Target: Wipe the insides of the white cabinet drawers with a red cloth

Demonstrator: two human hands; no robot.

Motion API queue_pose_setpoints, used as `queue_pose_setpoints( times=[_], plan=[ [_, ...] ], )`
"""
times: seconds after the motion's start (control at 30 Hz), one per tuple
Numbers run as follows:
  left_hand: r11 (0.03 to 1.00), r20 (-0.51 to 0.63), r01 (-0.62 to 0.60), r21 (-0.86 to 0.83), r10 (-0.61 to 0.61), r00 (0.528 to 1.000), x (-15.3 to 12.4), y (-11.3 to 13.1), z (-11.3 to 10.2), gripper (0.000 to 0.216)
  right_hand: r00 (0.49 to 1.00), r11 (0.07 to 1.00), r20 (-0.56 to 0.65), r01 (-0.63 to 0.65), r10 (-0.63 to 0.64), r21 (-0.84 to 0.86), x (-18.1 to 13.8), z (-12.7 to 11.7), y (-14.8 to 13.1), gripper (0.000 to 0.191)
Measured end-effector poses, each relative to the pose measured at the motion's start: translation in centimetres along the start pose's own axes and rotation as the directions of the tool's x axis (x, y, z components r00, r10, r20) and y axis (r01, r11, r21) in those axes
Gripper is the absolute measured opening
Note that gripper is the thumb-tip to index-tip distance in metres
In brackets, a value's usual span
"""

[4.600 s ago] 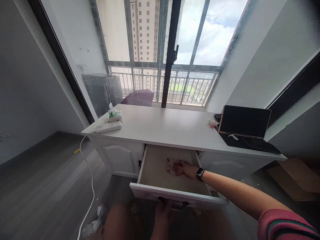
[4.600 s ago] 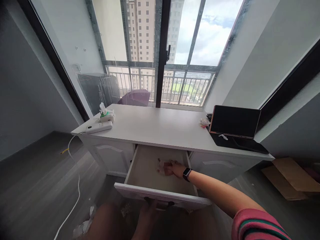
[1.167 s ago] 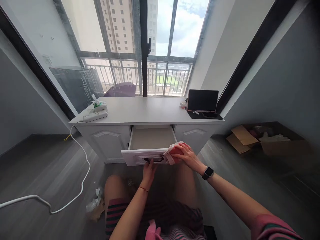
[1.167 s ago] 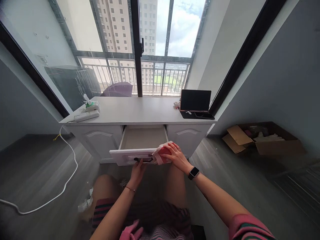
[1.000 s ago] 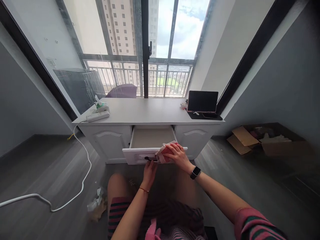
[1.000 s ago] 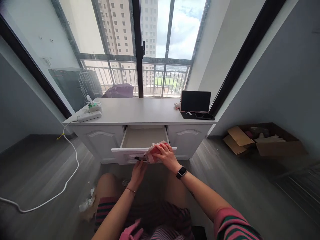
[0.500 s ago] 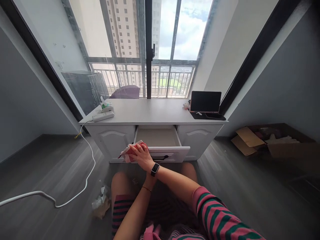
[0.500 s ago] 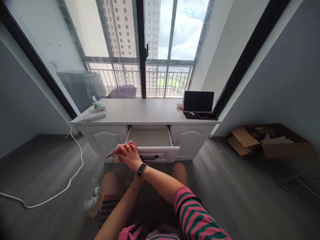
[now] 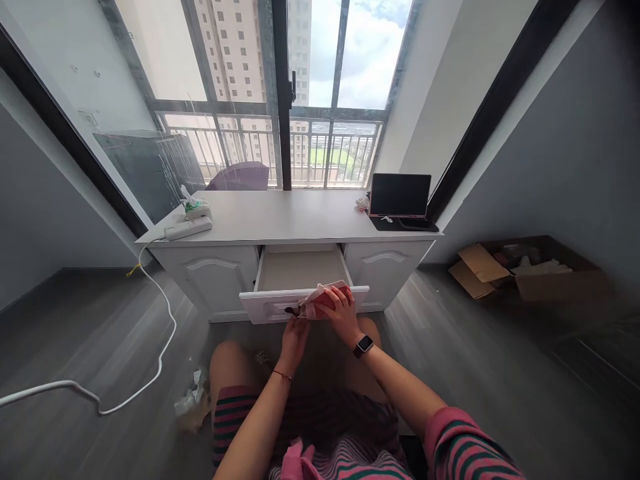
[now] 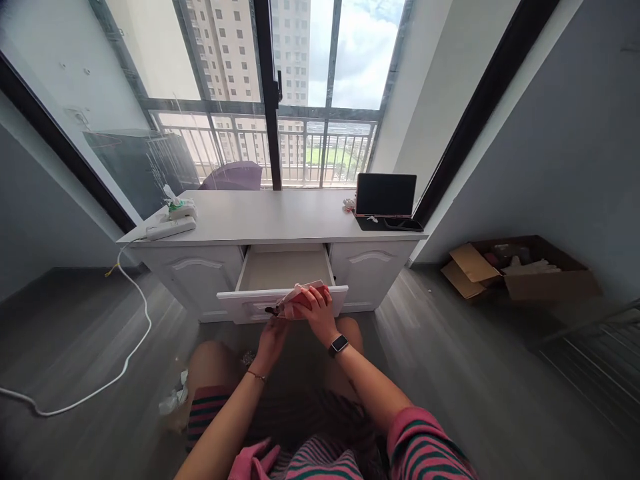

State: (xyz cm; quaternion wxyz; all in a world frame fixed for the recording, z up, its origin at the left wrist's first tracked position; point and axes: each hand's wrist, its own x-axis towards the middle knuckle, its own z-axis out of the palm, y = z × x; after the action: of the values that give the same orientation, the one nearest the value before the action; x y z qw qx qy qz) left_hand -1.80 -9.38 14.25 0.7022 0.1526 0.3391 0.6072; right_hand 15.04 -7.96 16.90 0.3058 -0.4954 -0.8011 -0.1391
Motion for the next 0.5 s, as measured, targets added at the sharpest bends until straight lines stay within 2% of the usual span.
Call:
queue_pose_setpoints(
  times=[0.1,0.17,0.2,0.27,0.3,0.33,0.37,0.4,0.47,0.5],
  plan=[
    [0.999,0.005,0.012,-0.033,-0.012,1.0,0.3,-0.4,-0.7,0.021,0.969,0.979,-0.135,-0.202,0.205,0.036,-2.5,0.0,1.9,0.033],
    [0.998,-0.016,0.027,-0.063,-0.028,0.999,0.2,-0.3,-0.8,0.021,0.905,0.919,-0.16,-0.385,0.394,0.082,-3.5,0.4,1.6,0.033],
    [0.995,-0.024,0.042,-0.086,-0.044,0.999,0.1,-0.1,-0.7,0.023,0.853,0.865,-0.146,-0.49,0.501,0.102,-3.8,0.7,1.0,0.035],
    [0.988,-0.023,0.085,-0.125,-0.089,0.996,-0.2,0.4,-0.4,0.025,0.712,0.715,-0.072,-0.689,0.698,0.117,-3.8,1.5,-0.7,0.04],
    [0.984,-0.012,0.113,-0.139,-0.116,0.993,-0.4,0.7,-0.3,0.025,0.64,0.638,-0.019,-0.762,0.768,0.115,-3.6,2.0,-1.7,0.044],
    [0.979,-0.009,0.144,-0.145,-0.147,0.989,-0.6,1.1,-0.2,0.024,0.595,0.586,0.052,-0.801,0.802,0.124,-3.2,2.5,-2.7,0.047],
    [0.973,-0.014,0.179,-0.145,-0.182,0.983,-0.9,1.5,-0.2,0.023,0.587,0.57,0.138,-0.808,0.798,0.149,-2.6,3.0,-3.7,0.05],
    [0.968,-0.023,0.212,-0.138,-0.217,0.976,-1.2,1.9,-0.3,0.022,0.613,0.582,0.227,-0.79,0.756,0.193,-1.9,3.5,-4.7,0.051],
    [0.967,-0.068,0.232,-0.107,-0.24,0.968,-2.1,2.7,-0.6,0.021,0.72,0.646,0.373,-0.692,0.585,0.323,-0.4,4.4,-6.5,0.05],
    [0.976,-0.108,0.201,-0.082,-0.209,0.972,-2.7,3.0,-0.9,0.022,0.775,0.673,0.412,-0.626,0.479,0.394,0.5,4.9,-7.3,0.048]
  ],
)
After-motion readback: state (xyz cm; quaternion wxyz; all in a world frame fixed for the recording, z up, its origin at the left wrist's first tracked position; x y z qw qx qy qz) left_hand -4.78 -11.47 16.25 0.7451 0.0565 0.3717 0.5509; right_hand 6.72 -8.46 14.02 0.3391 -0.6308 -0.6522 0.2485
